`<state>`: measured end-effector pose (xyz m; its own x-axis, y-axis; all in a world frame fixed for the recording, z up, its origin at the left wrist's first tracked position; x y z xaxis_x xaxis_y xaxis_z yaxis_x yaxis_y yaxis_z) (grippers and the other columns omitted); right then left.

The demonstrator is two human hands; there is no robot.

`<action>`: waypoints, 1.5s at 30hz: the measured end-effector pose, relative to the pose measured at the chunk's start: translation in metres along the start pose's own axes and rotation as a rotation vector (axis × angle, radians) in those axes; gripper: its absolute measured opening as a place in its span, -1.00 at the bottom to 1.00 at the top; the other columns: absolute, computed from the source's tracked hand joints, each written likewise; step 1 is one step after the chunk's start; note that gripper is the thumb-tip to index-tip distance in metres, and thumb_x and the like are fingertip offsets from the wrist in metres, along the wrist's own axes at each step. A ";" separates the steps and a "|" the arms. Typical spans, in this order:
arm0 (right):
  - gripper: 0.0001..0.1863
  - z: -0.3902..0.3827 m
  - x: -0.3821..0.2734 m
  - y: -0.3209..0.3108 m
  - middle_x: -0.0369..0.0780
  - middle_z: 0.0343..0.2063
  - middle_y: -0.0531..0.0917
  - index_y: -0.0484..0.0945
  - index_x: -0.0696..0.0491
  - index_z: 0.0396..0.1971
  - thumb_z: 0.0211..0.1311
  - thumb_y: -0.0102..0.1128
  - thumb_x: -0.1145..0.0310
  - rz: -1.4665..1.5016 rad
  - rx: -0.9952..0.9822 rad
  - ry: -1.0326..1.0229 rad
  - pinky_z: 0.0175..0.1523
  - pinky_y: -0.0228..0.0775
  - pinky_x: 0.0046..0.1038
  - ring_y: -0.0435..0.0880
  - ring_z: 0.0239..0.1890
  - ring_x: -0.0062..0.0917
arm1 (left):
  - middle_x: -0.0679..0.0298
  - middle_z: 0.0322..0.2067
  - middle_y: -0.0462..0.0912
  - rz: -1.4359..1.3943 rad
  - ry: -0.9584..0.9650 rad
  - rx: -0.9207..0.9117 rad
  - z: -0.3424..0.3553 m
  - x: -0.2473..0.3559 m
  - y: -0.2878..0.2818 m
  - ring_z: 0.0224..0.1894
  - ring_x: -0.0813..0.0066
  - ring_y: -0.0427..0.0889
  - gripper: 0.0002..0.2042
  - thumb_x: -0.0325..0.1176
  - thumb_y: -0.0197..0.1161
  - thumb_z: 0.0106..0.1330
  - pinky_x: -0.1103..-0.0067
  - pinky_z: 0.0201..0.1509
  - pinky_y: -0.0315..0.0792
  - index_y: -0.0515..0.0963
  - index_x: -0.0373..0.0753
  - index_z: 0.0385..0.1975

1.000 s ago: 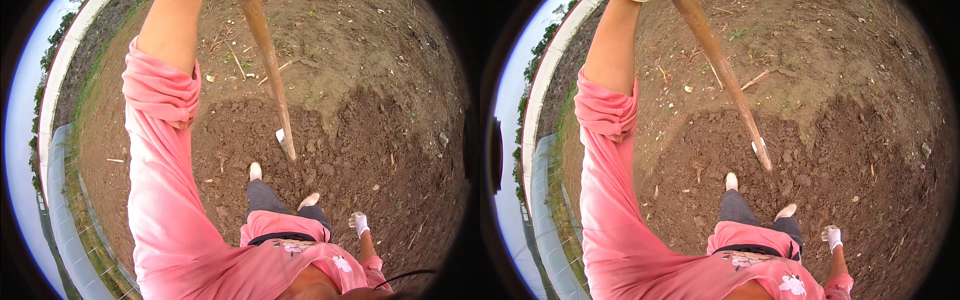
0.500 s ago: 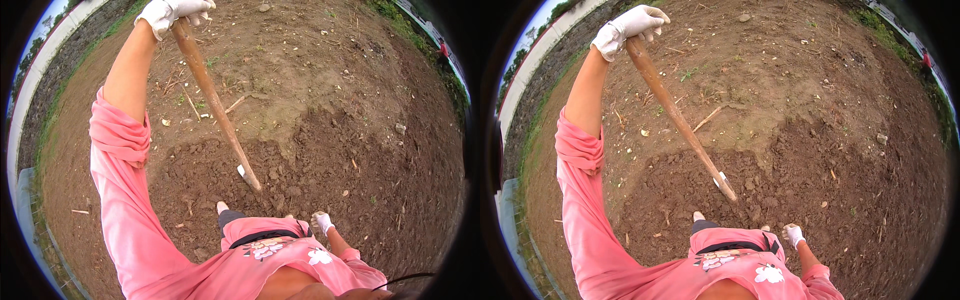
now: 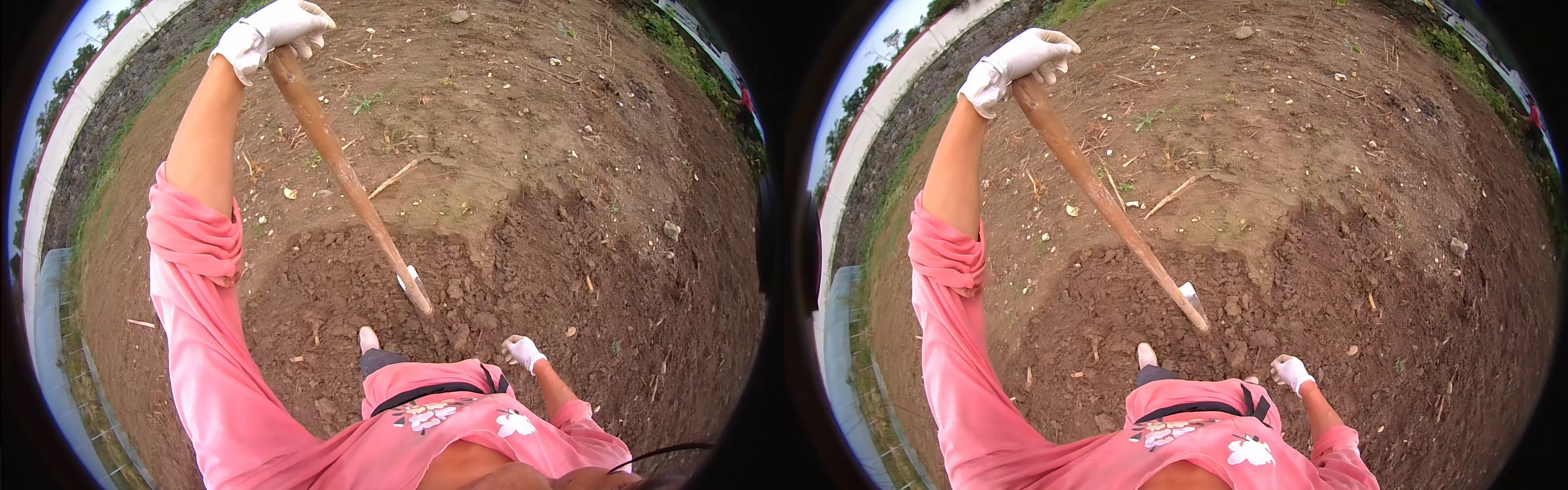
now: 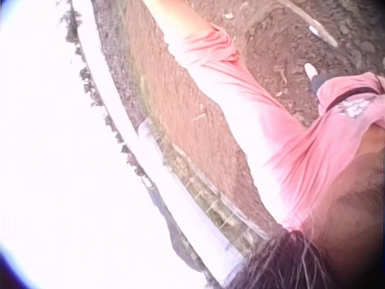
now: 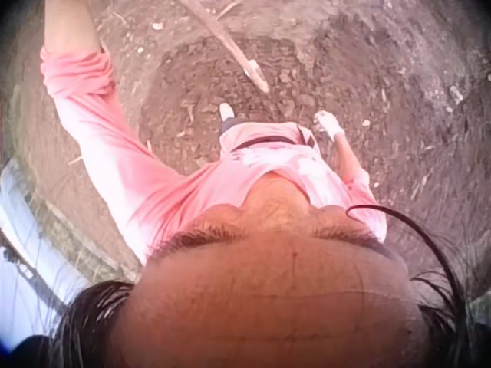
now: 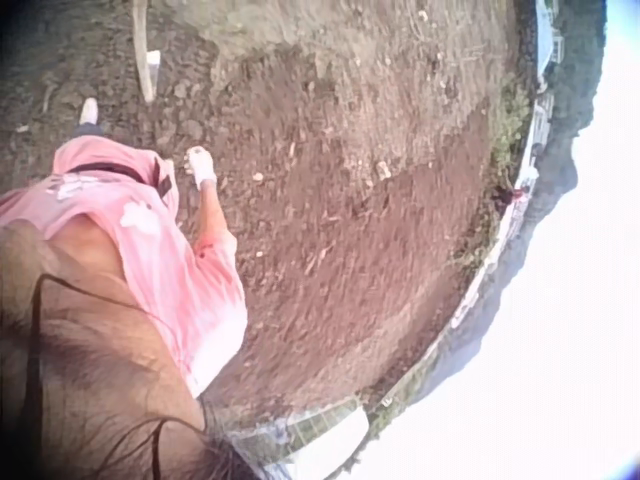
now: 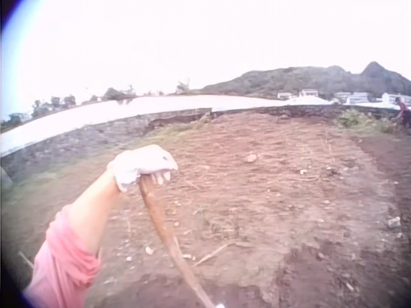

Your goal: The person uses a hoe to break up and level soil in a garden plot. They repeatedly swing the tool to loosen clumps and smooth the surface while walking across the area.

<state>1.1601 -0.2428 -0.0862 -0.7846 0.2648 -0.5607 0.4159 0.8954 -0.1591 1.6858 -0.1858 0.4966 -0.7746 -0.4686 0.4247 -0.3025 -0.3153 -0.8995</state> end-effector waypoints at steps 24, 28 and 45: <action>-0.66 0.024 -0.035 0.020 -0.09 -0.37 0.59 0.52 0.04 -0.32 0.07 -0.09 0.14 -0.892 -0.091 -0.272 -0.12 0.34 -0.33 0.54 -0.25 -0.21 | 0.41 -0.63 0.51 -0.140 0.010 -0.025 0.037 0.045 0.022 -0.68 0.71 0.47 -0.81 -0.26 0.05 0.18 0.75 -0.61 0.34 0.51 -0.19 -0.31; -0.59 0.038 -0.054 0.029 -0.08 -0.35 0.59 0.51 0.08 -0.30 0.03 -0.02 0.05 -0.832 -0.063 -0.283 -0.10 0.34 -0.36 0.54 -0.22 -0.25 | 0.44 -0.62 0.50 -0.074 0.004 -0.022 0.037 0.044 0.018 -0.67 0.73 0.47 -0.81 -0.25 0.03 0.20 0.76 -0.61 0.34 0.51 -0.16 -0.29; -0.13 0.124 -0.183 0.284 -0.14 0.17 0.05 -0.11 0.16 0.17 0.08 -0.13 -0.21 1.008 -0.614 0.311 0.13 0.10 -0.03 0.12 0.16 -0.12 | 0.48 -0.62 0.46 -0.029 -0.064 0.029 -0.075 -0.053 -0.032 -0.66 0.79 0.43 -0.77 -0.21 0.00 0.26 0.82 -0.53 0.33 0.50 -0.14 -0.21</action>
<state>1.4785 -0.0809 -0.1297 -0.3477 0.9374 0.0201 0.6812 0.2378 0.6924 1.6949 -0.0891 0.4957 -0.7283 -0.5106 0.4570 -0.3072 -0.3528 -0.8838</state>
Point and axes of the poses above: each hand's wrist, its own z-axis towards the middle knuckle, its own y-axis out of the palm, x = y × z, the point moved 7 cm from there along z, towards the middle knuckle
